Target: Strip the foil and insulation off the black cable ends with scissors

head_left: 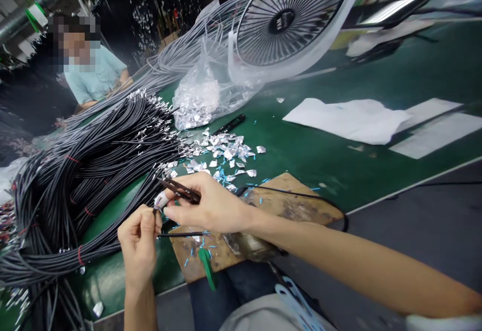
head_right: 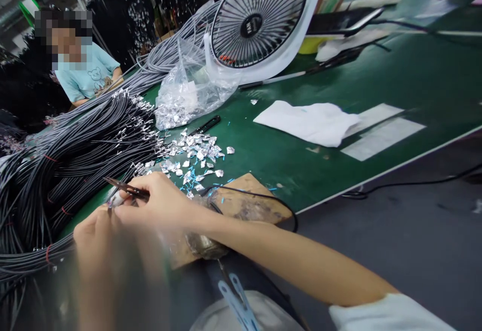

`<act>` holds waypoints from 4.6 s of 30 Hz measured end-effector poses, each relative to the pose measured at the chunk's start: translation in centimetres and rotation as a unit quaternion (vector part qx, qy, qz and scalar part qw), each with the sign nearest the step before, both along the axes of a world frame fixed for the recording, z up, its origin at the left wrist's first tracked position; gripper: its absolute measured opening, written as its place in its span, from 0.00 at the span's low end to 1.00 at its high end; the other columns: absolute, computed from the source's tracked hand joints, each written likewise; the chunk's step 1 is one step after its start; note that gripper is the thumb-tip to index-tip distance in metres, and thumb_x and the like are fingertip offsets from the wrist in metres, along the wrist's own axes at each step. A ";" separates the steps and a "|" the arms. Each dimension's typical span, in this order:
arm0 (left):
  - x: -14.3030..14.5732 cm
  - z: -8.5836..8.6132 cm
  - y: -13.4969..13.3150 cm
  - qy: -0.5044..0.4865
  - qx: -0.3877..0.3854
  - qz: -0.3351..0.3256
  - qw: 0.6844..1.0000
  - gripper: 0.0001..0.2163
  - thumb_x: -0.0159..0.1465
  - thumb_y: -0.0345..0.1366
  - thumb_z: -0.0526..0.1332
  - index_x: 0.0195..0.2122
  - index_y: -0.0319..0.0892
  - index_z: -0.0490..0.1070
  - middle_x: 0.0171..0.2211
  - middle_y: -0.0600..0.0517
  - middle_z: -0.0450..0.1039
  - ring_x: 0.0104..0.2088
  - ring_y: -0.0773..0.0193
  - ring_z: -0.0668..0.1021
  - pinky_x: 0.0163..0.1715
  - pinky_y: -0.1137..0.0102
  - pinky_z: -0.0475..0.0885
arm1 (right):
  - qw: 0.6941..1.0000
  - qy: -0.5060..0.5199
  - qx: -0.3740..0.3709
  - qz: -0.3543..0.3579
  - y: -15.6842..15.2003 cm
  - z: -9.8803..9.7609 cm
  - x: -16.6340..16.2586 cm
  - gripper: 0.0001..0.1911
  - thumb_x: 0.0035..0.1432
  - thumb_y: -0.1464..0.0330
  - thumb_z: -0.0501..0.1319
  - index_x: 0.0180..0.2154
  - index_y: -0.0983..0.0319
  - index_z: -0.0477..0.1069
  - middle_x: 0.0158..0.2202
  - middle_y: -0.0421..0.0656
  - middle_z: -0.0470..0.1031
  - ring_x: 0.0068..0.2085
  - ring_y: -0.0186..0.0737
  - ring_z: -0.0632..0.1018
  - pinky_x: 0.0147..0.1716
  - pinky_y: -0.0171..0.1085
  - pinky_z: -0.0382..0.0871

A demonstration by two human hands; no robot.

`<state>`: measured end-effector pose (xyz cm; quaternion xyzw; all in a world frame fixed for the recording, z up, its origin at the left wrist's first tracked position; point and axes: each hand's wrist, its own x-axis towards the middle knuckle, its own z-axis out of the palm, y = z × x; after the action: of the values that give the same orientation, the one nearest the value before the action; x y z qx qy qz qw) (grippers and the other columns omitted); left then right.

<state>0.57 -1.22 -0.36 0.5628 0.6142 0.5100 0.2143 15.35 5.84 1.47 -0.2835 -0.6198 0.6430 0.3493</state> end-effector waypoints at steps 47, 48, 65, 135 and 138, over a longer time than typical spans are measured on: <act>-0.5 0.1 0.3 -0.009 0.009 -0.031 0.999 0.21 0.63 0.47 0.57 0.17 0.40 0.60 0.16 0.56 0.57 0.18 0.73 0.61 0.17 0.76 0.55 | 0.930 0.025 0.348 -0.114 0.2 -1.9 -0.2 0.08 0.46 0.75 0.57 0.25 0.64 0.76 0.23 0.39 0.72 0.24 0.29 0.68 0.25 0.30 0.60; -0.5 0.2 0.3 -0.046 0.019 -0.028 0.998 0.21 0.63 0.47 0.58 0.17 0.40 0.59 0.16 0.57 0.56 0.18 0.73 0.60 0.17 0.76 0.55 | 0.929 0.014 0.349 -0.125 0.3 -1.8 -0.1 0.08 0.45 0.75 0.57 0.25 0.63 0.75 0.23 0.38 0.72 0.24 0.29 0.68 0.25 0.31 0.60; -0.7 -3.2 3.2 0.361 -0.017 0.036 0.932 0.05 0.57 0.33 0.61 0.34 0.42 0.75 0.32 0.49 0.74 0.33 0.59 0.76 0.37 0.66 0.71 | 0.961 0.045 0.187 -0.201 0.9 -1.1 0.5 0.19 0.66 0.62 0.49 0.30 0.64 0.70 0.22 0.37 0.66 0.25 0.28 0.67 0.26 0.30 0.59; 0.0 -0.6 0.8 0.107 0.177 0.127 0.970 0.03 0.61 0.32 0.62 0.34 0.43 0.76 0.27 0.55 0.73 0.28 0.71 0.74 0.27 0.77 0.68 | 0.933 -0.100 0.319 -0.134 1.0 0.0 -1.2 0.16 0.58 0.60 0.61 0.43 0.63 0.75 0.26 0.39 0.76 0.25 0.32 0.72 0.25 0.31 0.60; 0.1 -0.6 0.8 0.079 0.203 0.154 0.964 0.01 0.60 0.32 0.63 0.32 0.42 0.75 0.26 0.56 0.71 0.27 0.72 0.73 0.28 0.76 0.68 | 0.920 -0.162 0.340 -0.104 0.5 0.4 -1.0 0.19 0.64 0.57 0.54 0.49 0.63 0.69 0.31 0.41 0.77 0.30 0.36 0.74 0.29 0.33 0.61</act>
<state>0.64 -0.45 -0.97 0.5319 0.5921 0.6044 -0.0345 14.40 6.37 1.88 -0.3104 -0.8164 0.2986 0.3847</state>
